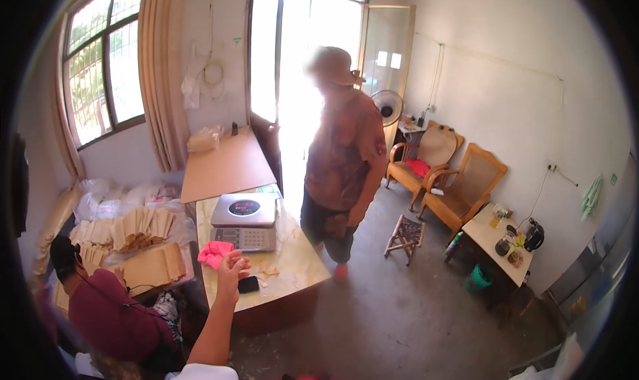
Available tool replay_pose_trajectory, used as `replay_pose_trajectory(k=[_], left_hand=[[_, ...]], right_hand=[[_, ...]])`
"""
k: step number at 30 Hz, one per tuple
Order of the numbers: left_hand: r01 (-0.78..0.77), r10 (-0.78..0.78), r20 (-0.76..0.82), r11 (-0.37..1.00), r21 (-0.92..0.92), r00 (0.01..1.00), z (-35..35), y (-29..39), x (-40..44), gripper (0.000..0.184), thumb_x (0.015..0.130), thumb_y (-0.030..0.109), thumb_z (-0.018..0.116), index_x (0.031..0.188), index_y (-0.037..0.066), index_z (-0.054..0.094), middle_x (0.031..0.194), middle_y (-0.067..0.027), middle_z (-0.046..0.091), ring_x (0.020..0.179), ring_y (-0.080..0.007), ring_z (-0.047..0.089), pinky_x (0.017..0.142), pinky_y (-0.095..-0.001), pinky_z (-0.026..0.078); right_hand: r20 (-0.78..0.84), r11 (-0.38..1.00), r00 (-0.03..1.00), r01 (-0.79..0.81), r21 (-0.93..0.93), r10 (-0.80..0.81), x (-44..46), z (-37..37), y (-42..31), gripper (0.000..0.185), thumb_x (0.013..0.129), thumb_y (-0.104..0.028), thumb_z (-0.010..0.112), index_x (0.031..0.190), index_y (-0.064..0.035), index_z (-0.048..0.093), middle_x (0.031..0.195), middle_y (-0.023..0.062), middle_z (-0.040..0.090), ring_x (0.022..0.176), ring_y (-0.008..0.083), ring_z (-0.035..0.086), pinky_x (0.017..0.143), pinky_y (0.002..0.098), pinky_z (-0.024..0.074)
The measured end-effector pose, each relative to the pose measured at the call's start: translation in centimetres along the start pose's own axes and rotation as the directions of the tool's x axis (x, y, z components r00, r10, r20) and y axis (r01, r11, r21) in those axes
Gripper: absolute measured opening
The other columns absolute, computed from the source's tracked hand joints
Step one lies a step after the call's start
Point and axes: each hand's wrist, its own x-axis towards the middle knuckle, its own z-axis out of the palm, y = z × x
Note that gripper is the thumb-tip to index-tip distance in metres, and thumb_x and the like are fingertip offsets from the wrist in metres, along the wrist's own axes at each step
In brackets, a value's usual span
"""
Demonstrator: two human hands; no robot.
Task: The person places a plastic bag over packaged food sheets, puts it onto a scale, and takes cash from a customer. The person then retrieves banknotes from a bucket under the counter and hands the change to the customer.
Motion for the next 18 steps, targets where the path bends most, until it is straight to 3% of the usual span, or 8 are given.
replay_pose_trajectory(k=[4,8,18], left_hand=[[-0.022,0.023,0.027,0.999,-0.026,0.999,3.0,0.1,3.4,0.032,0.09,0.011,0.054,0.121,0.007,0.048,0.098,-0.0079,0.062,0.082,-0.0131,0.061,0.066,-0.0258,0.05],[-0.04,0.04,0.013,0.999,0.01,0.999,5.5,-0.1,6.5,0.037,0.089,0.011,0.055,0.123,0.004,0.044,0.1,-0.0095,0.062,0.081,-0.0134,0.061,0.065,-0.0241,0.05],[0.102,-0.111,-0.228,0.994,-0.048,0.967,11.5,-6.1,8.7,0.037,0.088,0.011,0.056,0.122,0.007,0.044,0.096,-0.0084,0.062,0.079,-0.014,0.062,0.063,-0.0251,0.05]], right_hand=[[0.008,1.0,1.0,-0.028,0.009,0.028,3.1,-1.6,1.0,0.03,0.081,-0.024,0.06,0.103,-0.0046,0.06,0.103,0.0176,0.062,0.098,0.0367,0.058,0.083,0.0442,0.046],[0.023,0.999,0.999,-0.024,0.025,0.024,6.8,-3.6,2.6,0.029,0.08,-0.023,0.061,0.102,-0.0046,0.061,0.102,0.0173,0.062,0.097,0.0365,0.058,0.082,0.0441,0.0462],[0.023,0.984,0.984,0.175,-0.028,-0.174,22.4,-14.6,10.8,0.026,0.078,-0.022,0.062,0.098,-0.0047,0.062,0.099,0.0164,0.063,0.094,0.0361,0.059,0.08,0.0437,0.0466]])
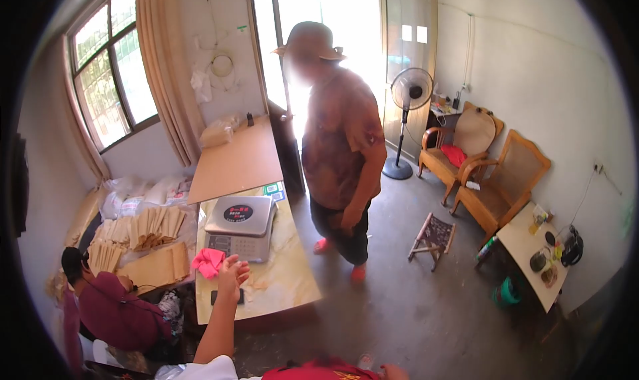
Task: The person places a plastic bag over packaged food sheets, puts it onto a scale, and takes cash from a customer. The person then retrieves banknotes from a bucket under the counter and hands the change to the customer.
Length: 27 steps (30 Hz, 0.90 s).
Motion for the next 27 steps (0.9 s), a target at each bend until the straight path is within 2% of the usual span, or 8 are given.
replay_pose_trajectory(k=[2,5,6,11,15,18,22,27], left_hand=[[0.071,-0.072,-0.061,0.997,-0.011,0.996,1.5,-1.0,0.2,0.037,0.087,0.011,0.057,0.122,0.007,0.043,0.095,-0.0085,0.062,0.079,-0.0137,0.061,0.063,-0.0253,0.051],[0.071,-0.073,-0.098,0.997,-0.022,0.993,3.1,-1.8,-0.4,0.038,0.087,0.012,0.057,0.121,0.007,0.043,0.095,-0.0085,0.061,0.077,-0.0139,0.061,0.062,-0.0253,0.051],[0.064,-0.067,-0.106,0.997,-0.036,0.992,3.0,-2.3,-1.0,0.038,0.086,0.011,0.057,0.121,0.007,0.043,0.094,-0.0085,0.061,0.077,-0.0142,0.061,0.062,-0.0255,0.051],[0.151,-0.182,-0.321,0.981,-0.119,0.929,-0.6,-6.3,-1.7,0.037,0.085,0.012,0.058,0.119,0.008,0.044,0.093,-0.008,0.061,0.076,-0.0151,0.061,0.062,-0.0262,0.05],[0.145,-0.287,-0.478,0.939,-0.313,0.83,-3.7,-10.6,0.5,0.031,0.084,0.012,0.058,0.113,0.01,0.047,0.089,-0.0063,0.062,0.075,-0.0145,0.061,0.061,-0.0265,0.05],[0.033,-0.272,-0.553,0.915,-0.402,0.788,-3.7,-13.4,2.2,0.025,0.084,0.012,0.058,0.108,0.012,0.049,0.087,-0.0049,0.063,0.072,-0.0143,0.061,0.058,-0.0272,0.05],[0.143,-0.422,-0.516,0.857,-0.495,0.745,-1.8,-15.3,4.0,0.025,0.084,0.012,0.059,0.106,0.013,0.049,0.085,-0.0047,0.063,0.07,-0.015,0.062,0.057,-0.0273,0.05],[0.107,-0.41,-0.55,0.86,-0.499,0.728,-0.5,-14.8,6.8,0.024,0.084,0.011,0.06,0.106,0.012,0.05,0.087,-0.0052,0.063,0.073,-0.0158,0.063,0.058,-0.0273,0.051]], right_hand=[[0.009,0.996,0.997,0.07,-0.052,-0.07,4.2,-2.7,2.0,0.025,0.078,-0.022,0.062,0.097,-0.0047,0.062,0.098,0.0162,0.063,0.093,0.036,0.06,0.08,0.0437,0.0467],[0.318,0.972,0.942,0.168,-0.166,-0.108,14.0,-5.7,5.2,0.04,0.08,-0.037,0.061,0.11,-0.0103,0.062,0.11,0.0172,0.062,0.103,0.0344,0.058,0.085,0.0452,0.048],[0.323,0.948,0.933,0.235,-0.217,-0.157,16.3,-6.7,4.9,0.039,0.081,-0.036,0.059,0.11,-0.0106,0.062,0.107,0.0171,0.063,0.101,0.0342,0.059,0.083,0.0451,0.0486],[0.269,0.839,0.864,0.488,-0.242,-0.425,26.8,-12.7,-3.6,0.036,0.085,-0.033,0.059,0.113,-0.0108,0.058,0.105,0.0148,0.062,0.097,0.033,0.059,0.082,0.0436,0.048],[0.071,0.71,0.729,0.68,-0.184,-0.68,35.5,-12.2,-10.8,0.036,0.082,-0.027,0.062,0.113,-0.0081,0.057,0.103,0.0145,0.061,0.094,0.0328,0.059,0.08,0.0419,0.0483],[0.132,0.644,0.652,0.758,-0.105,-0.746,39.5,-12.0,-15.6,0.036,0.082,-0.027,0.063,0.112,-0.0084,0.057,0.103,0.0143,0.061,0.093,0.0328,0.059,0.08,0.0412,0.0484],[0.315,0.585,0.568,0.809,-0.049,-0.76,43.3,-12.6,-20.6,0.035,0.082,-0.028,0.063,0.111,-0.0089,0.058,0.102,0.0142,0.061,0.092,0.0327,0.06,0.079,0.0416,0.0484],[0.44,0.634,0.64,0.751,-0.186,-0.629,47.7,-10.3,-19.5,0.034,0.082,-0.03,0.063,0.109,-0.0107,0.06,0.103,0.0141,0.061,0.096,0.0327,0.06,0.081,0.0418,0.0488]])
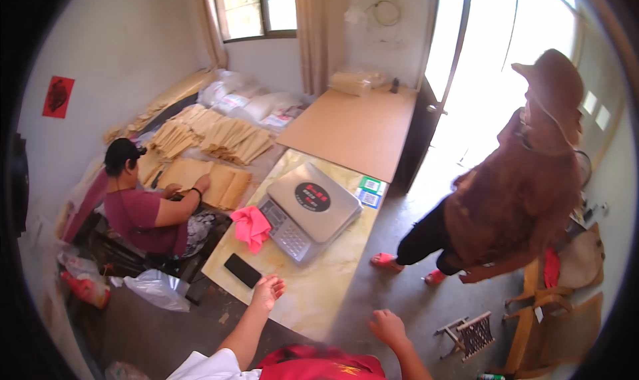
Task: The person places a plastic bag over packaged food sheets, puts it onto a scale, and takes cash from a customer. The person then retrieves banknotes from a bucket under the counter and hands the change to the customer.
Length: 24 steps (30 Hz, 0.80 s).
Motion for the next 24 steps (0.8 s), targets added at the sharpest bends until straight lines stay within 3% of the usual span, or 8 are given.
replay_pose_trajectory(k=[8,14,16,18,19,21,22,24], left_hand=[[-0.113,0.107,-0.12,0.993,-0.038,0.987,1.7,-2.4,0.0,0.024,0.085,0.013,0.058,0.108,0.01,0.051,0.092,-0.0064,0.063,0.078,-0.0162,0.062,0.062,-0.0283,0.05],[-0.053,0.045,-0.154,0.998,-0.046,0.987,6.1,-9.2,-1.8,0.02,0.086,0.016,0.059,0.104,0.011,0.052,0.088,-0.0063,0.063,0.076,-0.0163,0.062,0.062,-0.0284,0.05],[0.025,-0.011,-0.099,0.989,0.146,0.995,10.4,-10.8,-4.3,0.024,0.086,0.02,0.06,0.107,0.01,0.052,0.089,-0.0061,0.063,0.078,-0.0154,0.062,0.064,-0.0288,0.051],[0.016,-0.051,0.11,0.953,0.301,0.993,13.6,-12.8,-5.7,0.031,0.086,0.023,0.061,0.112,0.009,0.052,0.091,-0.0056,0.063,0.08,-0.0135,0.061,0.067,-0.028,0.05],[0.028,-0.05,0.075,0.962,0.273,0.996,14.8,-13.6,-6.3,0.031,0.086,0.023,0.061,0.112,0.009,0.052,0.091,-0.0056,0.063,0.08,-0.0135,0.061,0.067,-0.028,0.05],[-0.13,-0.037,0.306,0.851,0.509,0.951,15.8,-14.1,-7.4,0.035,0.085,0.023,0.062,0.115,0.007,0.054,0.094,-0.0064,0.064,0.084,-0.0137,0.061,0.072,-0.0289,0.05],[-0.12,-0.017,0.267,0.863,0.491,0.964,15.0,-14.6,-7.8,0.035,0.085,0.023,0.062,0.115,0.007,0.054,0.094,-0.0064,0.064,0.084,-0.0137,0.061,0.072,-0.0289,0.05],[-0.435,0.206,0.387,0.527,0.73,0.899,13.9,-14.7,-8.2,0.034,0.085,0.022,0.062,0.114,0.005,0.056,0.097,-0.0083,0.065,0.087,-0.0154,0.062,0.077,-0.0291,0.049]], right_hand=[[0.454,0.973,0.868,0.229,-0.005,-0.202,1.6,2.8,6.8,0.038,0.082,-0.038,0.06,0.11,-0.0124,0.06,0.106,0.0141,0.062,0.095,0.0321,0.062,0.08,0.0429,0.0503],[0.362,0.936,0.885,0.343,-0.08,-0.294,8.1,-3.3,12.1,0.036,0.082,-0.037,0.057,0.108,-0.0121,0.061,0.1,0.0137,0.064,0.092,0.0316,0.063,0.078,0.0446,0.0505],[0.349,0.932,0.89,0.346,-0.104,-0.292,10.3,-4.1,14.8,0.038,0.082,-0.038,0.059,0.109,-0.0116,0.061,0.101,0.0139,0.063,0.093,0.0315,0.062,0.08,0.043,0.05],[0.385,0.924,0.873,0.367,-0.109,-0.301,11.6,-5.4,16.6,0.039,0.082,-0.037,0.06,0.111,-0.0112,0.06,0.102,0.0141,0.063,0.093,0.0316,0.061,0.08,0.0422,0.0496],[0.366,0.932,0.881,0.352,-0.087,-0.298,12.3,-5.7,17.0,0.038,0.082,-0.036,0.06,0.109,-0.0108,0.061,0.101,0.0141,0.063,0.093,0.0314,0.062,0.08,0.0419,0.0496],[0.379,0.922,0.862,0.384,-0.055,-0.337,13.5,-5.4,17.2,0.036,0.082,-0.035,0.061,0.108,-0.0104,0.061,0.101,0.0141,0.063,0.092,0.0312,0.062,0.079,0.0417,0.0496],[0.389,0.915,0.85,0.401,-0.039,-0.356,14.1,-5.0,17.3,0.035,0.082,-0.035,0.061,0.107,-0.01,0.062,0.1,0.0141,0.063,0.091,0.031,0.062,0.079,0.0415,0.0496],[0.396,0.903,0.834,0.429,-0.027,-0.384,14.7,-4.7,16.2,0.034,0.081,-0.033,0.061,0.105,-0.0093,0.062,0.1,0.0142,0.064,0.09,0.0305,0.063,0.079,0.0408,0.0498]])
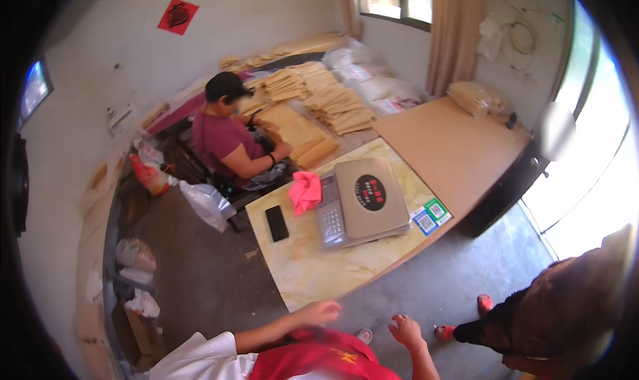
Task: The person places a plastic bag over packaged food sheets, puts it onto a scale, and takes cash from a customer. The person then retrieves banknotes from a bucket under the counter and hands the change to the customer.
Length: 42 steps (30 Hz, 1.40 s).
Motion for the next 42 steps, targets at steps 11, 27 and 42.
replay_pose_trajectory(k=[11,27,42], left_hand=[[0.24,-0.414,-0.272,0.831,-0.502,0.868,-7.0,-5.2,-7.9,0.023,0.087,0.013,0.06,0.109,0.004,0.055,0.093,-0.0056,0.062,0.077,-0.0125,0.062,0.062,-0.0247,0.05],[0.156,-0.359,-0.321,0.842,-0.517,0.876,-11.4,-4.4,1.3,0.02,0.087,0.011,0.057,0.104,0.003,0.052,0.087,-0.0065,0.062,0.075,-0.0136,0.061,0.062,-0.025,0.05],[0.028,0.012,0.203,0.981,-0.193,0.979,9.4,14.0,28.6,0.031,0.088,0.019,0.061,0.113,0.002,0.055,0.103,-0.0099,0.064,0.094,-0.0175,0.062,0.082,-0.029,0.049]], right_hand=[[0.239,0.979,0.949,0.202,0.035,-0.204,5.8,6.3,-9.6,0.037,0.085,-0.033,0.056,0.114,-0.0107,0.058,0.109,0.0143,0.061,0.098,0.0326,0.059,0.083,0.0431,0.0483],[0.097,0.996,0.995,0.021,0.089,-0.03,11.4,-3.3,-5.5,0.038,0.087,-0.035,0.054,0.115,-0.01,0.055,0.108,0.0146,0.06,0.097,0.0346,0.059,0.082,0.0448,0.0475],[-0.442,0.949,0.877,-0.05,0.312,0.191,19.3,-29.5,17.2,0.064,0.083,-0.022,0.062,0.136,-0.0092,0.03,0.096,0.0152,0.065,0.082,0.0318,0.065,0.073,0.0405,0.0508]])
